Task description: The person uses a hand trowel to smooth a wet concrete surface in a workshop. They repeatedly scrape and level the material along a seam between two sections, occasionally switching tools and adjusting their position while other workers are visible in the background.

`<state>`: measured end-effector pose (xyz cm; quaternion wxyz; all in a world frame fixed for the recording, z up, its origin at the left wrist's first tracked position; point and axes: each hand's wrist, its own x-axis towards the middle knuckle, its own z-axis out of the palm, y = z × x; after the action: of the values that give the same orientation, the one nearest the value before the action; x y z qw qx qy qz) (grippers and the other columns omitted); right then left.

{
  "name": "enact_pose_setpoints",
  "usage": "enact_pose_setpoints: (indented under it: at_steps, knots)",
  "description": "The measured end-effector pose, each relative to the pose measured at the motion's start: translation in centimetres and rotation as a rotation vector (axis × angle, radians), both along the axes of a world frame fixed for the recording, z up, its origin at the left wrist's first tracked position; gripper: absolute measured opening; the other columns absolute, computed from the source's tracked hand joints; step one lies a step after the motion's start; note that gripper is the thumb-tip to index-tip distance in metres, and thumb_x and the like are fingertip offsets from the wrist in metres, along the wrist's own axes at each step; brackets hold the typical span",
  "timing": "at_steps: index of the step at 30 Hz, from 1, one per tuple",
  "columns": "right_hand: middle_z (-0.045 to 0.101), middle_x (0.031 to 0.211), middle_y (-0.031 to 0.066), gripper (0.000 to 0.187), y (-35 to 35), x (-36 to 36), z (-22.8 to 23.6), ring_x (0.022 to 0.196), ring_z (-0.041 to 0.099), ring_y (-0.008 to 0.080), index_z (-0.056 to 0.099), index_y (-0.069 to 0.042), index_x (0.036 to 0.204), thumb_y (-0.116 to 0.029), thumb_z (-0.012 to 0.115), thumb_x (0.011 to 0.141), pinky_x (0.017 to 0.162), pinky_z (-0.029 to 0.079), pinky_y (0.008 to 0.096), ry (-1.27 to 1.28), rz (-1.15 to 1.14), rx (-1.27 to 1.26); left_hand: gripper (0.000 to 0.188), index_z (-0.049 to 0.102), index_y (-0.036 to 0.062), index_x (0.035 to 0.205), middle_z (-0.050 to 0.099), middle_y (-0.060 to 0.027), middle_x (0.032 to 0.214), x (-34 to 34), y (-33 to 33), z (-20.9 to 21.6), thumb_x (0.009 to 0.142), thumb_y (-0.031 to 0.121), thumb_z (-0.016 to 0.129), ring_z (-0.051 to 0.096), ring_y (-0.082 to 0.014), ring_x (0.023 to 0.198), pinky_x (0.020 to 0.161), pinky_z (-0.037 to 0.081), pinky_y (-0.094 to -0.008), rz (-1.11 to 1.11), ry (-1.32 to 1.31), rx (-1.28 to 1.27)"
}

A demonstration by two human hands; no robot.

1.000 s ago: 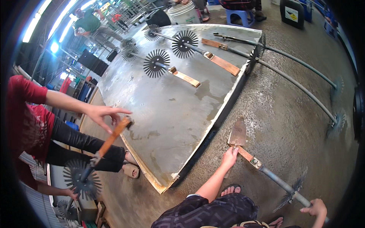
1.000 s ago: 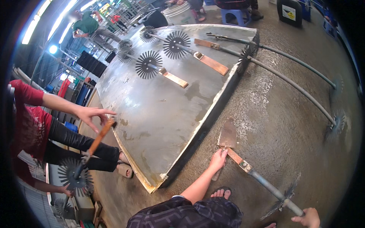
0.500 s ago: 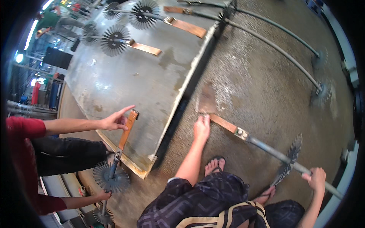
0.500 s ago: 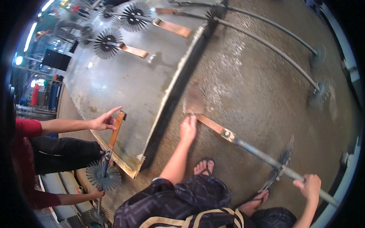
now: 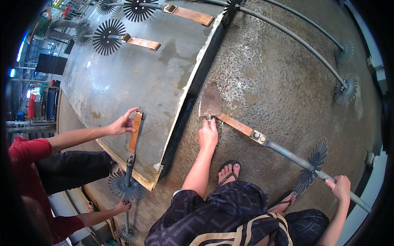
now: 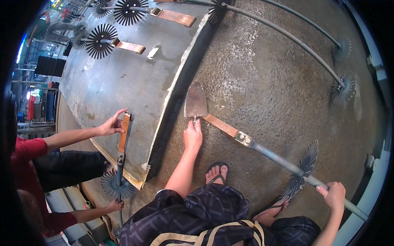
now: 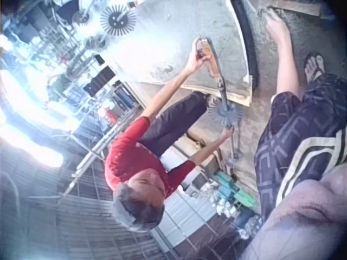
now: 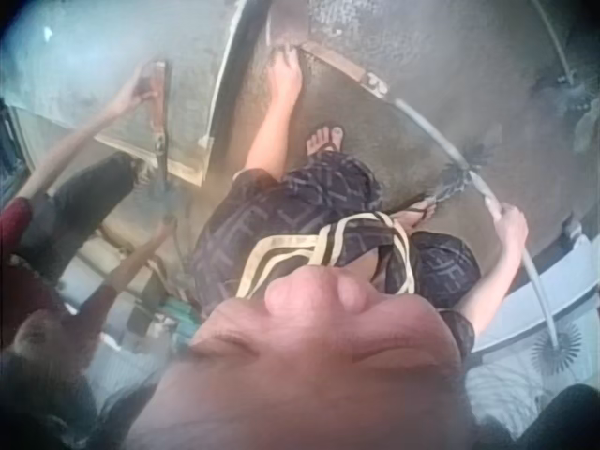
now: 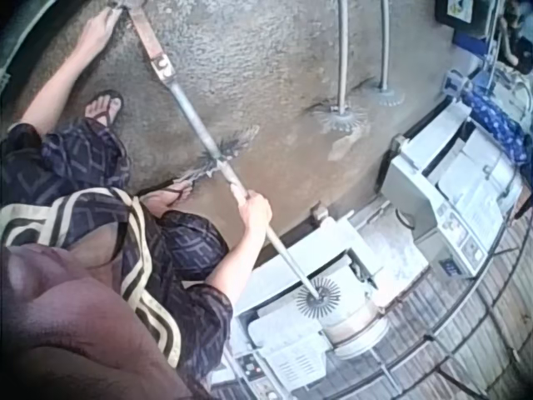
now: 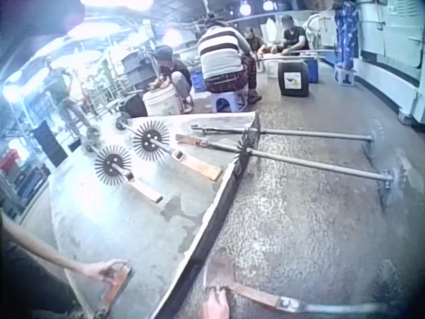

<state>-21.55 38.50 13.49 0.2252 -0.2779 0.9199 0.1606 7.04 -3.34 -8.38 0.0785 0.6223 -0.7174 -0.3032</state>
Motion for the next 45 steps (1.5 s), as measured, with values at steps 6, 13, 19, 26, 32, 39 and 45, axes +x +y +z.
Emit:
enact_pose_setpoints:
  at_steps: [6,13,19,26,32,39,45]
  knots:
    - [0.055,0.06,0.0243,0.064,0.1,-0.2,-0.1,0.065,0.056,0.0427,0.062,0.002,0.061,-0.061,0.067,0.064,0.065,0.044,0.0491,-0.017,-0.031,0.033,0.041,0.054,-0.0006,0.096,0.062,-0.0299,0.076,-0.6,0.3,0.4,0.094,0.039,0.045,0.06,-0.0489,0.076,0.068,0.045,-0.0562,0.016,-0.05,-0.062]
    - [0.056,0.062,0.0248,0.064,-0.4,-0.2,0.4,0.068,0.056,0.043,0.062,0.003,0.06,-0.061,0.068,0.064,0.065,0.045,0.0487,-0.043,-0.046,0.04,0.039,0.054,-0.0001,0.097,0.061,-0.0307,0.078,-0.7,0.5,0.3,0.094,0.038,0.045,0.06,-0.0484,0.078,0.068,0.046,-0.0554,-0.02,-0.081,-0.082]
    - [0.054,0.06,0.0245,0.065,-0.5,0.0,0.7,0.064,0.056,0.0427,0.062,0.003,0.06,-0.062,0.068,0.062,0.063,0.045,0.0482,-0.009,-0.015,0.01,0.037,0.051,0.002,0.094,0.063,-0.0281,0.077,-0.2,0.5,-0.2,0.094,0.039,0.045,0.061,-0.0469,0.073,0.066,0.047,-0.0553,-0.047,-0.094,-0.116]
    - [0.056,0.061,0.024,0.066,-0.5,0.3,1.2,0.064,0.057,0.0415,0.062,0.002,0.06,-0.063,0.067,0.061,0.063,0.045,0.0482,0.017,-0.002,0.0,0.04,0.051,0.0022,0.095,0.063,-0.028,0.076,0.7,0.1,-0.1,0.093,0.041,0.045,0.062,-0.0466,0.074,0.067,0.048,-0.0541,-0.086,-0.204,-0.103]
    - [0.056,0.059,0.0227,0.065,-0.3,0.8,1.5,0.064,0.056,0.0417,0.063,0.002,0.06,-0.064,0.067,0.06,0.065,0.045,0.0483,0.007,-0.003,0.028,0.038,0.053,0.0028,0.092,0.063,-0.0262,0.076,2.0,1.3,-0.2,0.093,0.04,0.047,0.061,-0.0464,0.074,0.067,0.047,-0.0552,0.012,-0.185,-0.12]
    - [0.055,0.058,0.0226,0.062,-0.6,0.8,1.1,0.063,0.056,0.0416,0.062,0.002,0.058,-0.06,0.07,0.058,0.064,0.044,0.0479,0.041,0.027,0.012,0.04,0.052,0.0011,0.094,0.063,-0.0266,0.077,1.3,0.5,1.4,0.093,0.041,0.047,0.062,-0.0463,0.075,0.069,0.047,-0.0546,-0.104,-0.191,-0.082]
    - [0.054,0.058,0.0232,0.062,-1.0,1.0,1.3,0.063,0.056,0.042,0.06,0.003,0.058,-0.059,0.071,0.058,0.064,0.044,0.0479,0.039,0.017,0.011,0.04,0.051,0.0021,0.095,0.063,-0.0279,0.076,1.8,0.4,0.5,0.093,0.042,0.045,0.062,-0.0454,0.072,0.066,0.048,-0.0546,-0.11,-0.198,-0.102]
